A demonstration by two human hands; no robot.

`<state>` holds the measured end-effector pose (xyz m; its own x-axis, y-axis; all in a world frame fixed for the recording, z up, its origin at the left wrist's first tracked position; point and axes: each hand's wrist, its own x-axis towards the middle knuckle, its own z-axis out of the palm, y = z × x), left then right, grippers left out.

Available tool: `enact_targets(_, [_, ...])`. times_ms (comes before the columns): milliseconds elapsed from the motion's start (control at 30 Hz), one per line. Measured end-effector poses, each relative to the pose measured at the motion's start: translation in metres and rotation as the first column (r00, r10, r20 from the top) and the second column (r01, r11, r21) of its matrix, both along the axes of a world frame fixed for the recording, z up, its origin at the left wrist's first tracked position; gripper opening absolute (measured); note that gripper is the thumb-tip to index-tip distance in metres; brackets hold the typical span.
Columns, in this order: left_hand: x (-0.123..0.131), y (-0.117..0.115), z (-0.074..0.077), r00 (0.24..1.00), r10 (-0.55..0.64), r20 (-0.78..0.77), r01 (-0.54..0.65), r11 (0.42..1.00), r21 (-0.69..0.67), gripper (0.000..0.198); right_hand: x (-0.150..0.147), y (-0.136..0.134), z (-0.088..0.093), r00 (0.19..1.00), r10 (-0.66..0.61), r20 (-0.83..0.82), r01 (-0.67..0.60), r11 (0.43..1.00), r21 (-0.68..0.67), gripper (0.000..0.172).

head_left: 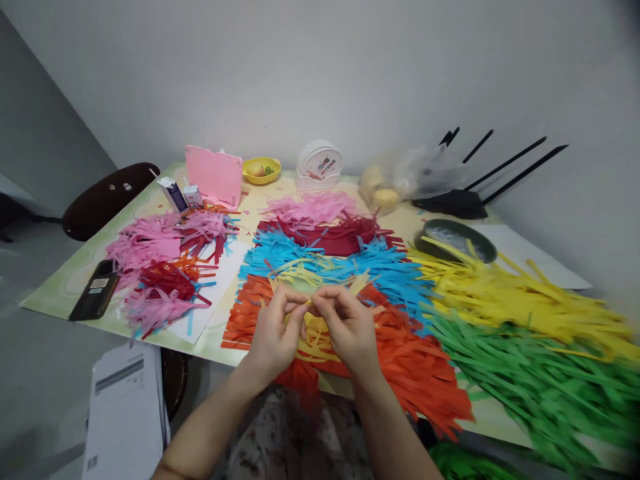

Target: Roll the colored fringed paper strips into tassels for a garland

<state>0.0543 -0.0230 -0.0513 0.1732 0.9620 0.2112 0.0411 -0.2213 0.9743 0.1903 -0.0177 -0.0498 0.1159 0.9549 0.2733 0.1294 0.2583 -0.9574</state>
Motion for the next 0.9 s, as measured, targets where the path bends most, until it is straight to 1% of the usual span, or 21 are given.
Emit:
enact_targets(133, [0.0,-0.001,0.001,1.0,-0.024,0.001,0.024,0.999,0.024,0.008,0.002,0.0,0.003,0.999,0.036,0.012,-0.035,0.999,-0.013,0.016])
enact_targets(300, [0.0,-0.001,0.002,0.999,0.003,0.032,-0.003,1.0,0.004,0.007,0.007,0.001,0.008,0.994,0.103,0.029,-0.101,0.993,-0.057,0.018])
enact_targets(467, [0.001,0.0,0.004,0.996,0.001,0.094,0.003,0.999,-0.034,0.009,0.008,-0.001,0.011,0.999,0.03,0.029,-0.029,0.999,-0.037,0.017])
enact_targets(600, [0.0,-0.002,0.005,0.999,0.007,0.046,-0.008,0.999,0.033,0.008,0.006,-0.002,0.011,0.997,0.061,0.056,-0.058,0.997,-0.051,0.018])
enact_targets(667, [-0.001,-0.002,0.004,1.0,-0.006,0.029,0.004,0.999,0.053,0.007,0.006,-0.002,0.011,0.997,0.033,0.066,-0.03,0.998,-0.046,0.018])
enact_targets(767, [-0.002,-0.001,0.002,0.998,-0.012,0.054,0.008,0.998,0.066,0.011,0.006,-0.003,0.01,0.997,-0.024,0.067,0.026,0.999,-0.02,0.016])
enact_targets(833, [-0.003,-0.001,0.001,0.997,-0.016,0.074,0.01,0.997,0.08,0.013,0.005,-0.004,0.01,0.998,0.001,0.062,0.0,1.0,-0.026,0.016])
enact_targets(900, [-0.004,-0.001,-0.001,0.996,-0.028,0.087,0.02,0.995,0.098,0.011,0.005,-0.005,0.011,0.996,0.054,0.069,-0.051,0.998,-0.044,0.016])
